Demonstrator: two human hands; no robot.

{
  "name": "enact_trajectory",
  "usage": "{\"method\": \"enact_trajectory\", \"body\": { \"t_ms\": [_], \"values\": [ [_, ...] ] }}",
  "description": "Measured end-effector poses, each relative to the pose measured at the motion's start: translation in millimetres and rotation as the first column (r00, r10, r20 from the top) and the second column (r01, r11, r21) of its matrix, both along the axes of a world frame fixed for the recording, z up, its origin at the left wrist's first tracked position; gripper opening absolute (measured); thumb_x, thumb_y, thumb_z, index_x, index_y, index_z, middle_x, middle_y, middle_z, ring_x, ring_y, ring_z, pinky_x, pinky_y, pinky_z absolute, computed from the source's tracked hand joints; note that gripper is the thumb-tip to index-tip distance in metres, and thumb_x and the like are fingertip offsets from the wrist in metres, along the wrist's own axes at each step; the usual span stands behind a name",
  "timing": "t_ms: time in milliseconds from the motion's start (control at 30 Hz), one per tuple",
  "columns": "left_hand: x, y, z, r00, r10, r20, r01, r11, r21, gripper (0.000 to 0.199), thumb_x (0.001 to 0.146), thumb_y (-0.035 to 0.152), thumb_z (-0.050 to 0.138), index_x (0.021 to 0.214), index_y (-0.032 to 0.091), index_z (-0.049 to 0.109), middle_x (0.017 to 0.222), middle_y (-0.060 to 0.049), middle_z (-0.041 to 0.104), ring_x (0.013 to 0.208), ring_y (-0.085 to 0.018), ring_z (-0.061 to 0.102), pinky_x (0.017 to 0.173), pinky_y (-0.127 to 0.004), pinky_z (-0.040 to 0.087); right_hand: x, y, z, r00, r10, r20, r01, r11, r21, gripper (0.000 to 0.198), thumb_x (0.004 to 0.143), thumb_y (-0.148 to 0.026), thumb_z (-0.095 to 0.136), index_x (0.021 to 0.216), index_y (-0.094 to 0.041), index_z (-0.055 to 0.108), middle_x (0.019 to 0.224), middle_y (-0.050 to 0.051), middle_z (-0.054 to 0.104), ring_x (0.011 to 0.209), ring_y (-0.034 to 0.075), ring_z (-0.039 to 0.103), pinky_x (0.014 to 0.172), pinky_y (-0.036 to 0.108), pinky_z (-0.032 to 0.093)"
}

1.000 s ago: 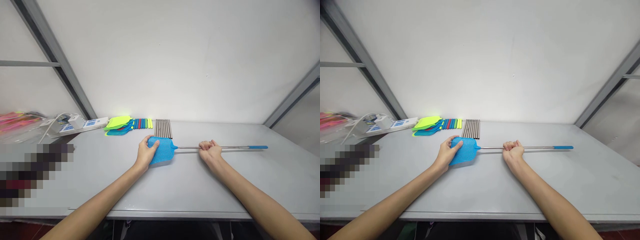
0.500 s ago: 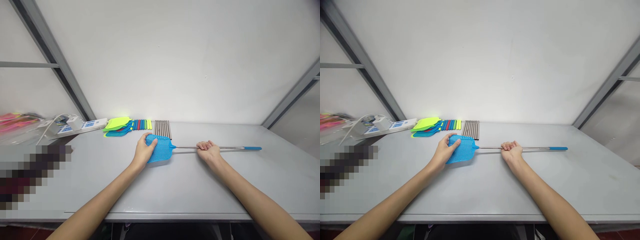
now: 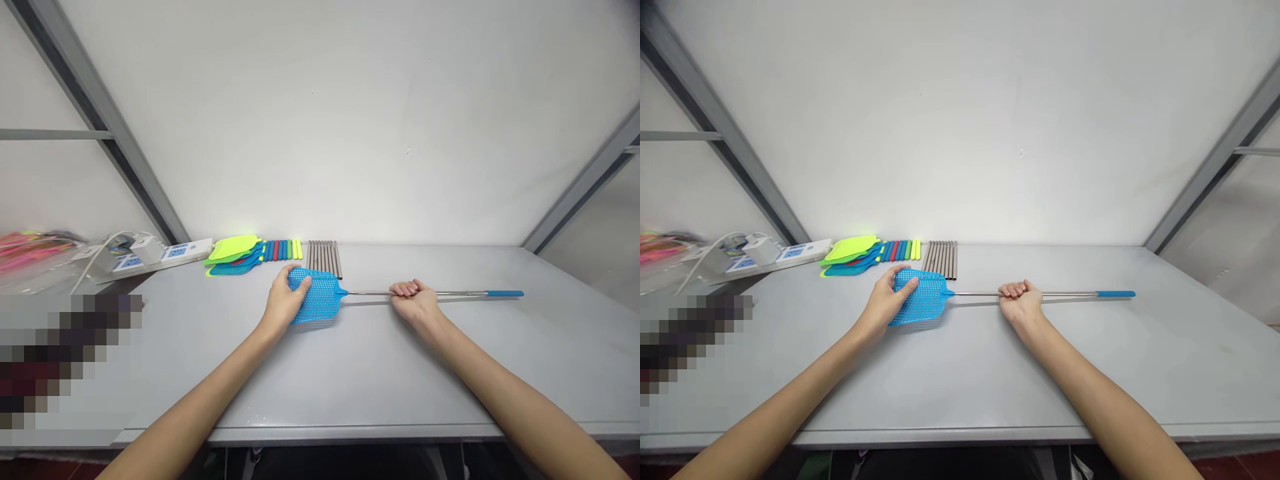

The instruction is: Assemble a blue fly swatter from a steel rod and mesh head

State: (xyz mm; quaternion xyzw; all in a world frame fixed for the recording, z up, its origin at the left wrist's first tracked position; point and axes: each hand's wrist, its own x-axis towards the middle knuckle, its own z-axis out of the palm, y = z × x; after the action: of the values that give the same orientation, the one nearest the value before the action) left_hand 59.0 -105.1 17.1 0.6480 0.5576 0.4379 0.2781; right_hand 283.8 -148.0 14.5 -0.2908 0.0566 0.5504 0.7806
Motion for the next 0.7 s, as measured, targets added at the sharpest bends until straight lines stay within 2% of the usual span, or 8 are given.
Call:
{"method": "enact_trajectory", "body": {
  "t_ms": [267, 500, 600, 700],
  "values": [
    [-4.9, 7.3, -2.2, 0.987, -0.002, -0.161, 0.002, 1.000, -0.004, 0.044, 0.070, 0.041, 0.048, 0.107, 0.018, 0.046, 0.098, -0.009, 0.056, 0.087, -0.021, 0.052, 0.076, -0.032, 0.040, -1.1, 0.9, -1.0, 0.999, 0.032, 0.010, -0.033, 0.999, 0.030, 0.027, 0.080, -0.012, 0.017, 0.054, -0.018, 0.013, 0.038, -0.007, 0.019, 0.030, 0.006, 0.024, 0.033, 0.019, 0.025],
    [-20.5, 15.7, 9.7, 0.917, 0.025, -0.397, -0.003, 0.998, 0.057, 0.048, 0.074, 0.047, 0.039, 0.113, 0.020, 0.042, 0.102, -0.009, 0.056, 0.091, -0.024, 0.052, 0.076, -0.032, 0.039, -11.1, -1.4, 0.2, 0.984, 0.171, 0.055, -0.172, 0.985, 0.010, 0.021, 0.081, -0.018, 0.025, 0.060, -0.019, 0.030, 0.052, -0.001, 0.042, 0.047, 0.011, 0.047, 0.050, 0.026, 0.042],
    [-30.4, 17.9, 18.6, 0.888, 0.035, -0.459, 0.008, 0.996, 0.090, 0.049, 0.075, 0.048, 0.036, 0.114, 0.019, 0.042, 0.104, -0.009, 0.055, 0.093, -0.025, 0.052, 0.078, -0.032, 0.038, -15.2, -3.0, -2.3, 0.929, 0.351, 0.119, -0.345, 0.936, -0.070, 0.017, 0.079, -0.021, 0.031, 0.063, -0.018, 0.036, 0.059, 0.001, 0.046, 0.054, 0.012, 0.051, 0.053, 0.027, 0.043],
    [-37.9, 18.9, 26.1, 0.874, 0.098, -0.477, -0.052, 0.993, 0.108, 0.056, 0.074, 0.051, 0.036, 0.119, 0.017, 0.037, 0.106, -0.011, 0.054, 0.095, -0.027, 0.051, 0.077, -0.033, 0.038, -16.2, -3.6, -3.3, 0.860, 0.494, 0.130, -0.482, 0.869, -0.115, 0.012, 0.077, -0.020, 0.037, 0.066, -0.016, 0.040, 0.057, 0.002, 0.045, 0.052, 0.013, 0.049, 0.050, 0.027, 0.042]
  ]
}}
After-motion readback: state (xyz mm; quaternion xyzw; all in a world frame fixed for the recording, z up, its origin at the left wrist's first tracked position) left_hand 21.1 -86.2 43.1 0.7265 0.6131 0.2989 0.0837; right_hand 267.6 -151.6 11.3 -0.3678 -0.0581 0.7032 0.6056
